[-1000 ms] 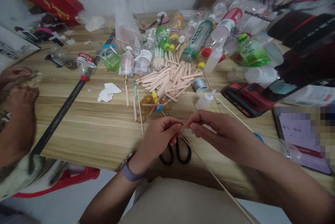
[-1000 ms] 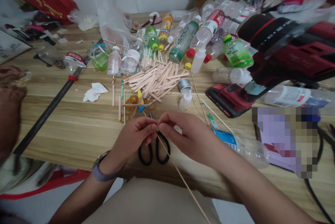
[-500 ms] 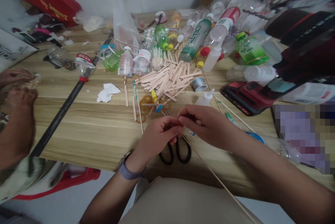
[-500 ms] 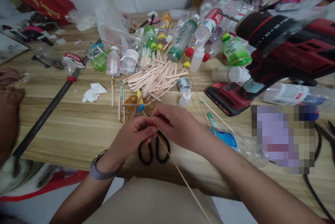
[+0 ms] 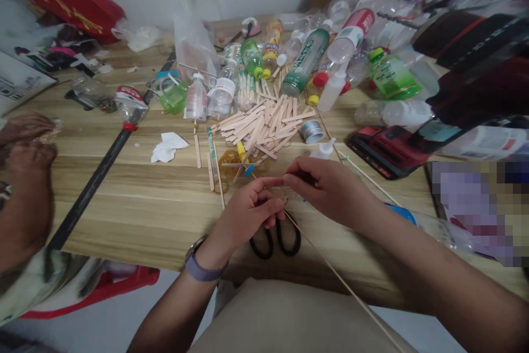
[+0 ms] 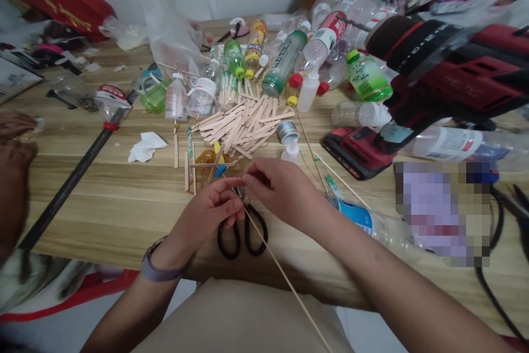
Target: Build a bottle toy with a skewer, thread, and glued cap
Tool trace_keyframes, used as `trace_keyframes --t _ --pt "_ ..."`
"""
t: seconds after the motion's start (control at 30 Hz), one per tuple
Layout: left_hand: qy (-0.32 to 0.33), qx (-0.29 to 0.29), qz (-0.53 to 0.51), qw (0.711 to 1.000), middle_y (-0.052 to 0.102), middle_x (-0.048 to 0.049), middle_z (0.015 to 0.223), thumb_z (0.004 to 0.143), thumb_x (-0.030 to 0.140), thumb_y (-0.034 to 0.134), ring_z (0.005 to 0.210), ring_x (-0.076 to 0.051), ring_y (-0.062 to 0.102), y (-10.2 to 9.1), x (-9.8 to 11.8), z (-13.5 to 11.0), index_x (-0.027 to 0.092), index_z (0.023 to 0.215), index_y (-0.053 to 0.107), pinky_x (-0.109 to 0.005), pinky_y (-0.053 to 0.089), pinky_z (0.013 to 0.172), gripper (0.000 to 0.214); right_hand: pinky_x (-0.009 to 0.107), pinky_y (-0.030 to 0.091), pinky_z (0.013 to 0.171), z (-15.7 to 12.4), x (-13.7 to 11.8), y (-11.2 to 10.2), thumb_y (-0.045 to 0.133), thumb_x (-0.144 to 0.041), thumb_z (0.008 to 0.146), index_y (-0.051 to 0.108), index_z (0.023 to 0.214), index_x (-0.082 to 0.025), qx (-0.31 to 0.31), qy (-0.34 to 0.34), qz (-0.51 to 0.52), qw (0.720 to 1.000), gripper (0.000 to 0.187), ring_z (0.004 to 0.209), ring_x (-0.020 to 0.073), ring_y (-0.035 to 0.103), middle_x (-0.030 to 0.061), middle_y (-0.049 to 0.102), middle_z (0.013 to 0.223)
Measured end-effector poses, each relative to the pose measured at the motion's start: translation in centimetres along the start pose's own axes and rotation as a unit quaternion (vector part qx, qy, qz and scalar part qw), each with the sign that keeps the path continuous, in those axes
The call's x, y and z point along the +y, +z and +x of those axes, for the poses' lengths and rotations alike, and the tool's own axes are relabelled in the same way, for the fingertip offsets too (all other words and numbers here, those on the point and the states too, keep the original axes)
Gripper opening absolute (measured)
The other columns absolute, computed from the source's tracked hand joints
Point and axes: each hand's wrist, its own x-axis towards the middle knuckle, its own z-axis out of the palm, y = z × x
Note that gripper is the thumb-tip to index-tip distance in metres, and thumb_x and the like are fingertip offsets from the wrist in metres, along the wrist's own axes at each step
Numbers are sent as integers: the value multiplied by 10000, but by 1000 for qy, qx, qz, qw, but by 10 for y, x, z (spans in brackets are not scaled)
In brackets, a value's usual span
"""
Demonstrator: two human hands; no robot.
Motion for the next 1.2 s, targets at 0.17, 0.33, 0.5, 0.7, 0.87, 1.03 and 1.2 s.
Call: trace_keyframes --t 0.17,0.33,0.5,0.7,0.87,1.03,1.2 --pt "-26 21 -2 999 643 31 591 757 300 697 432 -62 481 3 4 1 158 810 629 -196 347 426 165 229 347 551 -3 -2 -1 542 -231 895 640 776 -189 -28 -55 39 997 160 600 117 496 -12 616 675" --pt "-24 29 -2 999 650 30 593 778 294 695 435 -57 484 4 3 1 159 782 624 -184 355 418 152 228 355 550 -5 0 0 551 -215 903 634 761 -194 -31 -65 28 997 165 613 121 526 -12 623 678" --pt "-8 49 -28 998 647 36 595 785 331 703 436 -52 490 6 0 2 169 759 599 -170 361 412 195 222 415 581 -12 0 3 516 -171 914 603 1048 -190 10 -69 30 997 160 617 122 575 -16 642 739" --pt "-7 57 -40 998 638 36 585 757 373 732 437 -56 500 8 0 4 165 741 605 -175 386 425 244 227 438 591 -23 6 7 526 -122 935 647 885 -179 18 -168 -31 985 142 652 117 588 28 619 834" --pt "-7 63 -38 997 642 31 590 742 367 724 432 -58 492 8 -1 4 169 729 609 -181 379 419 229 317 451 677 -27 12 14 591 -146 932 702 905 -174 47 -161 -117 979 118 738 189 626 39 662 817" --pt "-3 75 -35 997 640 29 596 726 356 720 438 -60 483 9 -1 4 171 718 613 -188 377 424 214 345 413 698 -28 11 18 635 -137 906 713 858 -172 57 -156 -144 976 98 732 204 614 27 667 773" --pt "-4 90 -20 996 610 39 581 721 362 726 439 -52 455 8 -1 2 161 726 636 -182 335 413 220 335 397 701 -27 10 19 645 -137 902 697 830 -172 50 -143 -142 978 96 722 192 606 19 667 761"
